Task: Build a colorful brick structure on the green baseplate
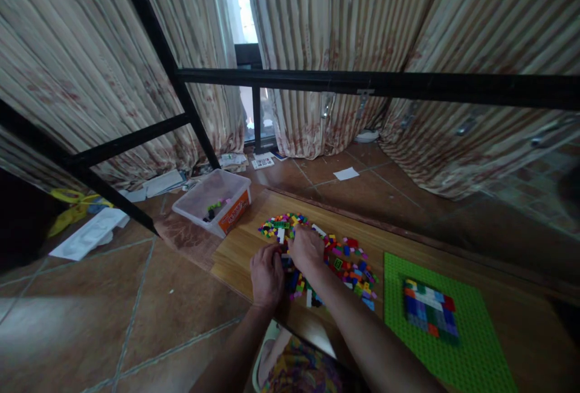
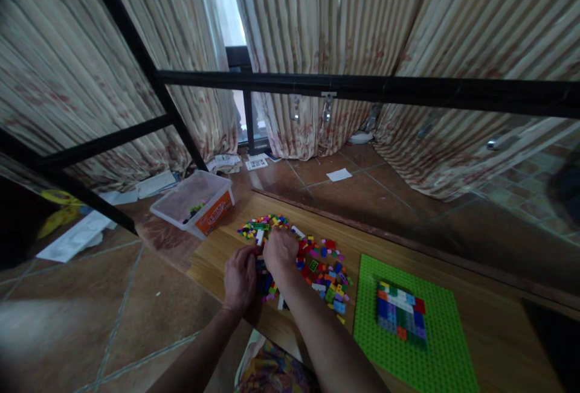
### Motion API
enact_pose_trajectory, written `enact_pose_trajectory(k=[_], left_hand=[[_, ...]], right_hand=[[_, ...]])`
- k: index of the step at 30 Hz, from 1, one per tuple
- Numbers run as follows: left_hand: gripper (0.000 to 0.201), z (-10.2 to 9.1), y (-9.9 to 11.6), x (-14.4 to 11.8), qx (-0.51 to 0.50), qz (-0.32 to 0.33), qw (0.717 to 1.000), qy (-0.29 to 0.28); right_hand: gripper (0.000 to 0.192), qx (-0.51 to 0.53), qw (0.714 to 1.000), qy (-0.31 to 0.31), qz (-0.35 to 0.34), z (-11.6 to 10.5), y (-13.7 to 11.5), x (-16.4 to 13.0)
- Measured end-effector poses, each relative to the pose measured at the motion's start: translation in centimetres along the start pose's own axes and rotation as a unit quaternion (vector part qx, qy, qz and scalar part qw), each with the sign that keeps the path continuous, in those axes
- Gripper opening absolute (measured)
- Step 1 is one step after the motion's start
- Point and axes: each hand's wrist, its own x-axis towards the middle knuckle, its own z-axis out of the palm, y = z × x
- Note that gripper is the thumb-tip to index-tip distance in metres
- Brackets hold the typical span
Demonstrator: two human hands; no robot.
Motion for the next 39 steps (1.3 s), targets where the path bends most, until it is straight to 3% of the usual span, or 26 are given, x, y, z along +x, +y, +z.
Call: enact_pose_trajectory(k=[5,8,10,14,16,18,19,21,24,27,35,39], left_hand=[[0.023,-0.1,0.3,0.1,-0.01,0.0,1.0,0.006],[0.022,-0.3,0.2,0.1,-0.032,-0.007,0.999,0.02],[0.023,-0.5,0.2,-0.1,-0.047,-0.01,0.998,0.043],[0.026,-1.8,2.0,-0.8,-0.09,0.0,0.994,0.066],[0.029,-2.4,4.1,-1.3,-0.146,-0.005,0.989,0.012],[0.031,-2.8,6.5,-1.7,-0.225,-0.03,0.971,-0.079],[0.032,-2.9,7.7,-1.8,-0.266,-0.045,0.953,-0.137],[0.033,-2.7,9.5,-2.2,-0.339,-0.087,0.918,-0.185],[0.031,-2.4,10.8,-2.5,-0.404,-0.144,0.879,-0.209],[0.027,-2.2,11.1,-2.7,-0.431,-0.175,0.858,-0.219],[0.027,-2.0,11.6,-4.0,-0.421,-0.228,0.848,-0.227],[0.029,-2.0,11.5,-4.3,-0.398,-0.209,0.859,-0.247]], right_hand=[[0.025,0.022,1.0,0.001,0.005,-0.4,0.4,0.0],[0.027,0.184,0.983,0.008,-0.009,-1.0,1.8,-0.6],[0.027,0.369,0.929,0.001,-0.013,-1.5,3.2,-1.6],[0.031,0.652,0.753,-0.072,0.052,-2.6,5.9,-4.8],[0.031,0.718,0.685,-0.096,0.075,-3.0,6.8,-6.5],[0.03,0.748,0.651,-0.102,0.078,-3.2,7.4,-7.9],[0.03,0.753,0.646,-0.1,0.077,-3.3,7.6,-8.5],[0.029,0.753,0.647,-0.092,0.074,-3.5,7.8,-9.5],[0.032,0.735,0.669,-0.069,0.082,-3.8,8.0,-10.4],[0.037,0.707,0.699,-0.048,0.1,-4.1,8.3,-11.1],[0.035,0.705,0.703,-0.028,0.091,-3.8,9.0,-12.5],[0.028,0.708,0.701,-0.029,0.08,-3.3,9.4,-13.1]])
